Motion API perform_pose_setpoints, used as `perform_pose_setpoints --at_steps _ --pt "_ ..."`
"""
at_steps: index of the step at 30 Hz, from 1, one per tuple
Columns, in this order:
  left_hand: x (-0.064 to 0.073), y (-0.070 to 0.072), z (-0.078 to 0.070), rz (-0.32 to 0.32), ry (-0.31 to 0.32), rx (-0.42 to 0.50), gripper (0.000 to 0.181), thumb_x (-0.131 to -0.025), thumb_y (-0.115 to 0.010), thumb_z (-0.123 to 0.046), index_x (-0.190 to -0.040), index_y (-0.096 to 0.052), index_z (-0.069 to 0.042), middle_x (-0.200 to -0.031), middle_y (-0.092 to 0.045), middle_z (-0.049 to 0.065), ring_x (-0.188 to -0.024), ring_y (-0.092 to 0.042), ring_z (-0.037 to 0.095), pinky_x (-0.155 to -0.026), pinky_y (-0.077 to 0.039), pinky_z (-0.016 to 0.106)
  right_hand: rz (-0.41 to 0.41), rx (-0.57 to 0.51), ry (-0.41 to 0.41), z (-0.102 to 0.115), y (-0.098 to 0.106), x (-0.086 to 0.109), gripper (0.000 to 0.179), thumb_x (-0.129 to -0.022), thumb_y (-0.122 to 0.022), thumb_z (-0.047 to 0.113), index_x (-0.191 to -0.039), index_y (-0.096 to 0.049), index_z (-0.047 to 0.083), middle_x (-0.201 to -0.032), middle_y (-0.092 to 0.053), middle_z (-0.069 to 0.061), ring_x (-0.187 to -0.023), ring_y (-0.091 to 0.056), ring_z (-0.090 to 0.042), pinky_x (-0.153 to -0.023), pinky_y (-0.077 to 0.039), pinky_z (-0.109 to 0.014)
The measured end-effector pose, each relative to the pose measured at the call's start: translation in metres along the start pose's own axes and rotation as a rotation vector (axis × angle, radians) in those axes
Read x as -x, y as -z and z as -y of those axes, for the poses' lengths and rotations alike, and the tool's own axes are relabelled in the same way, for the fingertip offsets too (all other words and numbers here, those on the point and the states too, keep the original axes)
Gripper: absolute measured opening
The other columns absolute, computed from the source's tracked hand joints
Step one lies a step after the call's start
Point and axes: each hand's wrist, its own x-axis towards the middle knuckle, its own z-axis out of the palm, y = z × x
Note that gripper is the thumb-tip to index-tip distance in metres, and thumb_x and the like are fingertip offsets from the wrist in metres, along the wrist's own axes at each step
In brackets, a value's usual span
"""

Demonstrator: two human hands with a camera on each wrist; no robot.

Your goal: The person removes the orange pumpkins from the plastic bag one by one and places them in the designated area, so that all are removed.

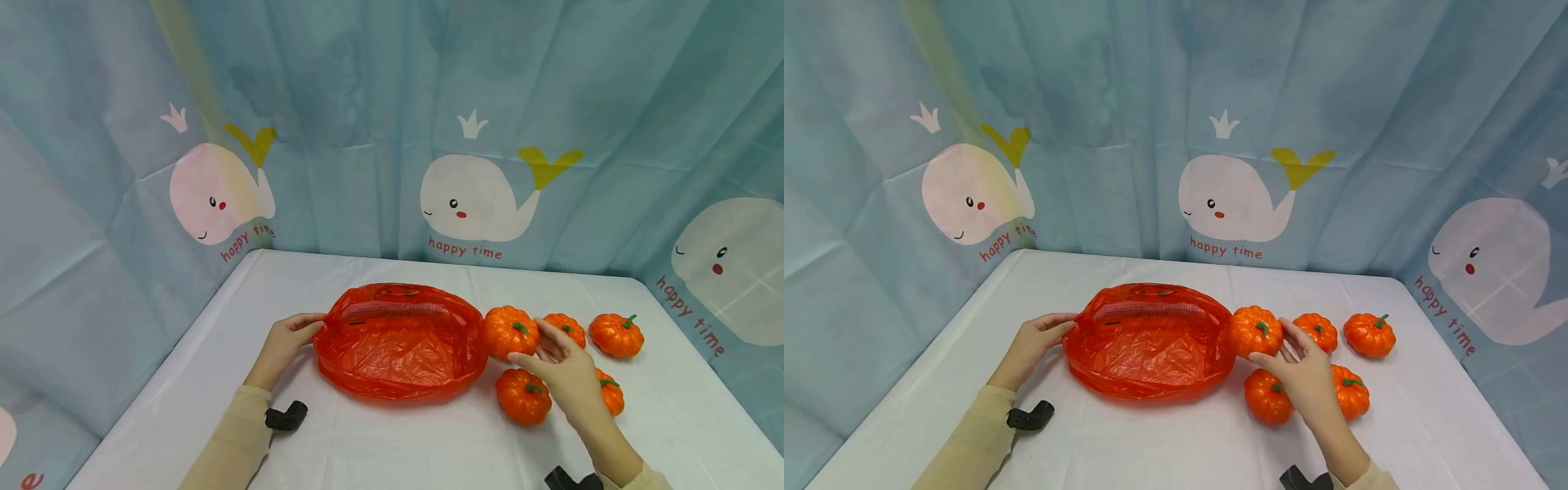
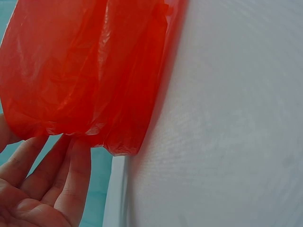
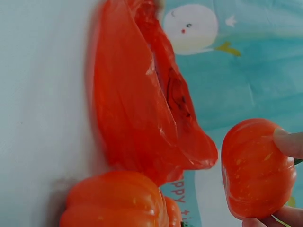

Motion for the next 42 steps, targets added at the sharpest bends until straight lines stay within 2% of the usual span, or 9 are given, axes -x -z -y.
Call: perform_pose_setpoints --at_steps 3,5,7,10,14,25,29,34,42 --pt "0.000 0.000 0.000 -0.001 0.002 -0.002 0.046 -0.096 -0.063 -0.042 -0.130 -0.066 -0.011 -0.130 -0.068 0.009 -0.106 -0.065 0.015 -0.101 -0.053 0.038 -0.009 0.007 -0.019 -0.002 0.005 0.002 0.094 -0.084 -0.080 0.035 -0.158 -0.026 0.013 -0.161 -0.033 -0.010 -0.147 -0.035 -0.024 -0.093 -0.041 -0.005" --pt "0.000 0.000 0.000 -0.004 0.002 -0.001 0.045 -0.096 -0.064 -0.041 -0.130 -0.066 -0.011 -0.129 -0.068 0.008 -0.105 -0.065 0.014 -0.100 -0.053 0.037 -0.013 0.005 -0.044 -0.003 0.009 0.004 0.096 -0.083 -0.081 0.037 -0.159 -0.025 0.017 -0.162 -0.031 -0.009 -0.148 -0.033 -0.026 -0.084 -0.045 -0.002" --pt "0.000 0.000 0.000 -0.004 0.000 -0.001 0.045 -0.096 -0.064 -0.041 -0.129 -0.066 -0.011 -0.128 -0.068 0.009 -0.105 -0.065 0.014 -0.098 -0.054 0.035 -0.011 -0.019 -0.070 -0.004 0.013 0.005 0.098 -0.083 -0.081 0.037 -0.159 -0.023 0.019 -0.164 -0.028 -0.008 -0.149 -0.032 -0.027 -0.067 -0.046 -0.005" --pt "-0.001 0.000 0.001 -0.004 0.000 -0.003 0.045 -0.096 -0.064 -0.041 -0.129 -0.066 -0.011 -0.128 -0.068 0.009 -0.105 -0.065 0.014 -0.097 -0.054 0.034 -0.021 -0.023 -0.087 -0.008 0.020 0.005 0.100 -0.082 -0.081 0.039 -0.160 -0.021 0.020 -0.165 -0.023 -0.008 -0.150 -0.029 -0.029 -0.062 -0.045 -0.006" --pt "-0.001 0.000 0.002 -0.006 -0.001 -0.005 0.045 -0.096 -0.064 -0.041 -0.129 -0.066 -0.010 -0.128 -0.068 0.009 -0.105 -0.065 0.014 -0.097 -0.054 0.033 -0.059 0.014 -0.073 -0.014 0.028 0.005 0.101 -0.083 -0.079 0.043 -0.160 -0.020 0.016 -0.166 -0.021 -0.012 -0.150 -0.030 -0.030 -0.082 -0.044 0.000" --pt "-0.001 0.000 0.003 -0.002 -0.013 0.007 0.044 -0.096 -0.065 -0.039 -0.128 -0.067 -0.009 -0.126 -0.069 0.009 -0.101 -0.065 0.010 -0.087 -0.053 0.020 -0.141 0.043 -0.138 -0.024 0.043 0.004 0.097 -0.085 -0.076 0.045 -0.160 -0.020 0.018 -0.163 -0.029 -0.012 -0.145 -0.036 -0.030 -0.076 -0.046 0.000" --pt "-0.002 0.000 0.003 0.001 -0.011 0.006 0.045 -0.096 -0.065 -0.040 -0.129 -0.067 -0.010 -0.127 -0.069 0.009 -0.102 -0.065 0.011 -0.089 -0.054 0.022 -0.173 0.068 -0.169 -0.027 0.048 0.004 0.099 -0.084 -0.075 0.051 -0.160 -0.020 0.019 -0.163 -0.029 -0.012 -0.146 -0.035 -0.030 -0.092 -0.049 -0.015" --pt "-0.001 0.000 0.002 0.000 -0.007 0.005 0.045 -0.096 -0.065 -0.040 -0.129 -0.067 -0.010 -0.127 -0.068 0.009 -0.103 -0.065 0.013 -0.092 -0.054 0.026 -0.229 0.084 -0.197 -0.032 0.054 0.003 0.100 -0.083 -0.075 0.054 -0.160 -0.020 0.020 -0.164 -0.028 -0.012 -0.151 -0.027 -0.030 -0.107 -0.036 -0.039" --pt "-0.001 0.000 0.002 -0.001 -0.002 0.002 0.046 -0.096 -0.064 -0.042 -0.130 -0.066 -0.011 -0.129 -0.068 0.008 -0.105 -0.065 0.013 -0.096 -0.054 0.031 -0.299 0.056 -0.247 -0.038 0.065 0.000 0.099 -0.085 -0.072 0.055 -0.160 -0.017 0.021 -0.166 -0.021 -0.013 -0.154 -0.015 -0.032 -0.111 -0.033 -0.053"
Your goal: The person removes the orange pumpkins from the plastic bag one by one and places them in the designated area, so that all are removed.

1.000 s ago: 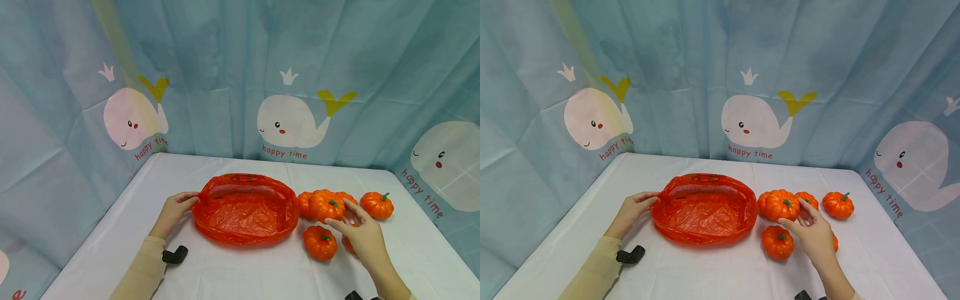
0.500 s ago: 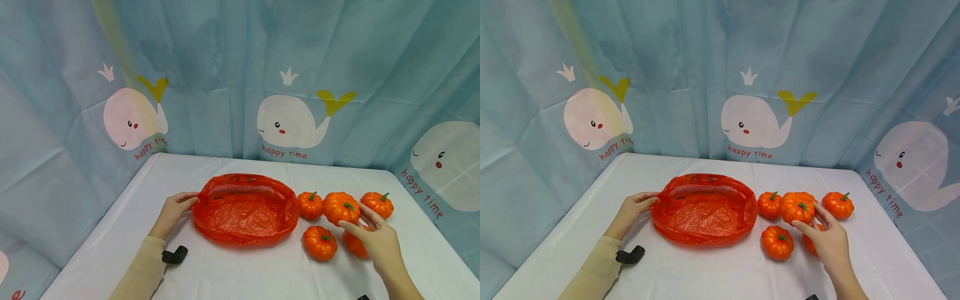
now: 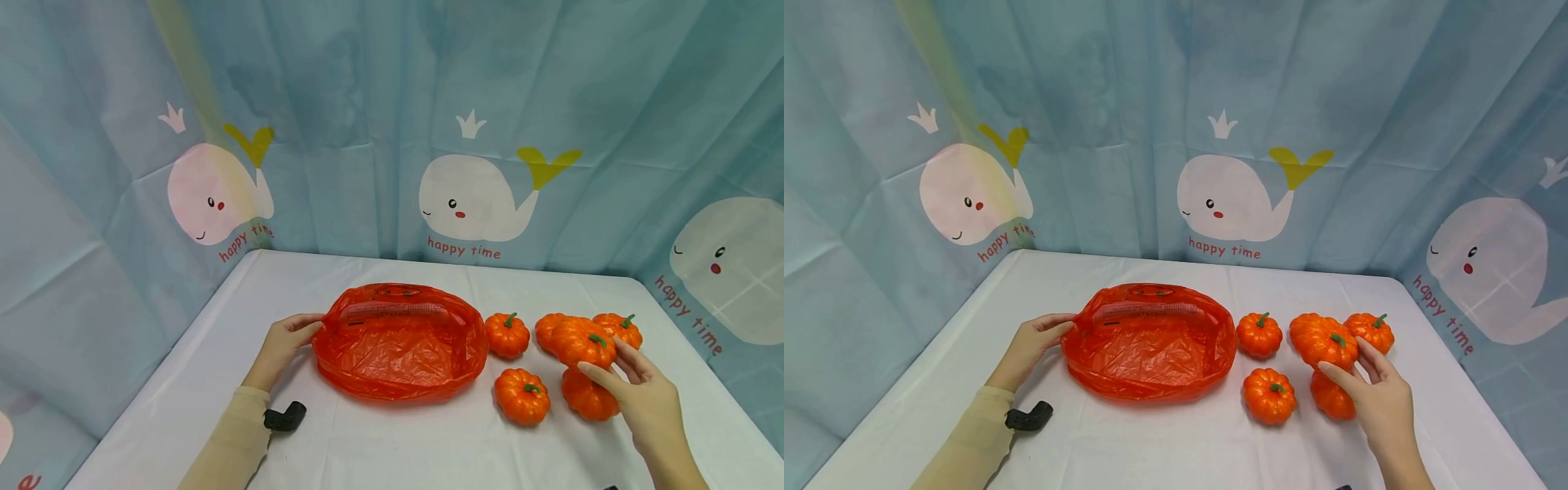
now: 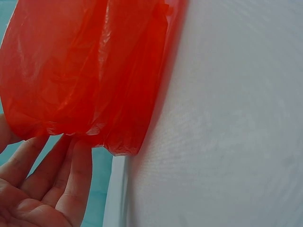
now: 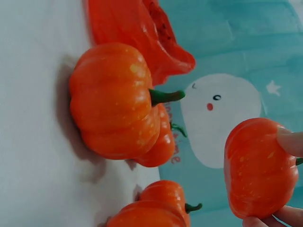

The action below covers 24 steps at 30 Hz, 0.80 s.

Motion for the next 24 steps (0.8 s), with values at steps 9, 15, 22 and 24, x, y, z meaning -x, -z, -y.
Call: perform_pose_setpoints --at_steps 9,15,22,24 --pt "-0.001 0.000 0.000 0.012 -0.008 0.000 0.046 -0.096 -0.064 -0.041 -0.131 -0.065 -0.012 -0.130 -0.067 0.008 -0.105 -0.065 0.013 -0.098 -0.054 0.034 -0.054 0.008 -0.029 -0.006 0.013 -0.001 0.097 -0.088 -0.068 0.054 -0.160 -0.013 0.020 -0.166 -0.016 -0.014 -0.154 -0.013 -0.033 -0.114 -0.029 -0.057" --pt "-0.001 -0.001 0.000 0.019 -0.007 0.006 0.046 -0.096 -0.064 -0.040 -0.132 -0.065 -0.011 -0.130 -0.067 0.008 -0.106 -0.064 0.011 -0.095 -0.054 0.029 -0.092 -0.028 -0.075 -0.013 0.028 -0.004 0.098 -0.085 -0.071 0.056 -0.160 -0.015 0.025 -0.166 -0.016 -0.007 -0.154 -0.015 -0.026 -0.117 -0.026 -0.051" --pt "-0.002 0.000 0.000 0.013 -0.005 0.000 0.046 -0.096 -0.064 -0.041 -0.131 -0.065 -0.011 -0.130 -0.068 0.008 -0.105 -0.065 0.012 -0.092 -0.055 0.026 -0.167 -0.143 -0.131 -0.018 0.045 -0.008 0.099 -0.080 -0.076 0.055 -0.158 -0.019 0.033 -0.166 -0.016 0.000 -0.155 -0.015 -0.016 -0.122 -0.016 -0.047" --pt "-0.002 0.001 0.000 0.013 -0.006 -0.014 0.047 -0.096 -0.064 -0.042 -0.131 -0.065 -0.011 -0.130 -0.067 0.009 -0.105 -0.065 0.013 -0.093 -0.055 0.027 -0.174 -0.154 -0.144 -0.020 0.049 -0.008 0.100 -0.079 -0.076 0.056 -0.158 -0.018 0.035 -0.166 -0.016 0.001 -0.155 -0.013 -0.015 -0.123 -0.014 -0.048"
